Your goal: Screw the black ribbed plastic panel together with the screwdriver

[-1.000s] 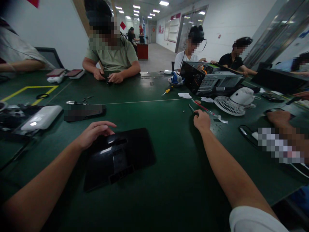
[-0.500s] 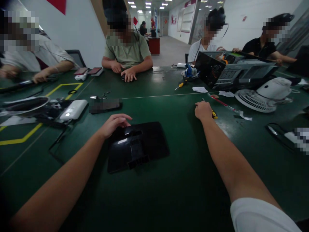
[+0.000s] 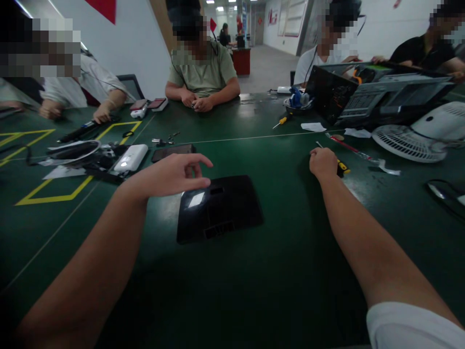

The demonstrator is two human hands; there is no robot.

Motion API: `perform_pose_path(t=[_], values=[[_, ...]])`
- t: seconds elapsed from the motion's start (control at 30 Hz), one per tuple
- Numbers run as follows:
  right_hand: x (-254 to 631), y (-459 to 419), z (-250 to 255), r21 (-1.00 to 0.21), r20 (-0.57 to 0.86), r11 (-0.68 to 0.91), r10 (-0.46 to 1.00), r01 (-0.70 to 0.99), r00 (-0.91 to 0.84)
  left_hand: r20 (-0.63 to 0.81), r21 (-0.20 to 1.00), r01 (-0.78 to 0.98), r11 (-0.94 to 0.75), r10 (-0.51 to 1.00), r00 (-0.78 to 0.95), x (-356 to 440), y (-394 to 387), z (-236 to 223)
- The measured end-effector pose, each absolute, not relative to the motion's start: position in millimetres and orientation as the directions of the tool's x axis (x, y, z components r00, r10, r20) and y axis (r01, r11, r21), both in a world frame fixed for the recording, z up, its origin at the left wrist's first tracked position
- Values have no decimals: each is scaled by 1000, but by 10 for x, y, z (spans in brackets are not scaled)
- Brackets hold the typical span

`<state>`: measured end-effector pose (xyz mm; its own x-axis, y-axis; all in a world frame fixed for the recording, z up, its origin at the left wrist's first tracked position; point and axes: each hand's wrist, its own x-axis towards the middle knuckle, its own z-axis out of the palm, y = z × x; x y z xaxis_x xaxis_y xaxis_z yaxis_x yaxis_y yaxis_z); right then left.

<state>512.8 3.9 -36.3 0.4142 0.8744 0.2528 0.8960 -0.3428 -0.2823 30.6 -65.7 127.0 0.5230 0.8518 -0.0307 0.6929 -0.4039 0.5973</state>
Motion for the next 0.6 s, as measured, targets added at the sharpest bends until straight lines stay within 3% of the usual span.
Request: perform_pose_path(t=[0.13, 0.3, 0.4, 0.5, 0.6], values=[[5105, 19, -355, -280, 220, -355, 881, 892, 419, -230, 526, 676, -516, 679, 697, 550, -1224, 1415], [5053, -35, -307, -314, 238, -371, 860, 874, 451, -228, 296, 720, -627, 686, 691, 790, -1509, 1085], [5006, -82, -243, -305, 205, -392, 863, 868, 462, -257, 219, 752, -622, 706, 660, 858, -1508, 968], [4967, -120, -182, -288, 185, -373, 882, 882, 433, -275, 178, 764, -619, 715, 643, 883, -1474, 956], [4936, -138, -147, -276, 173, -372, 888, 886, 427, -208, 226, 761, -608, 733, 647, 843, -1373, 999]])
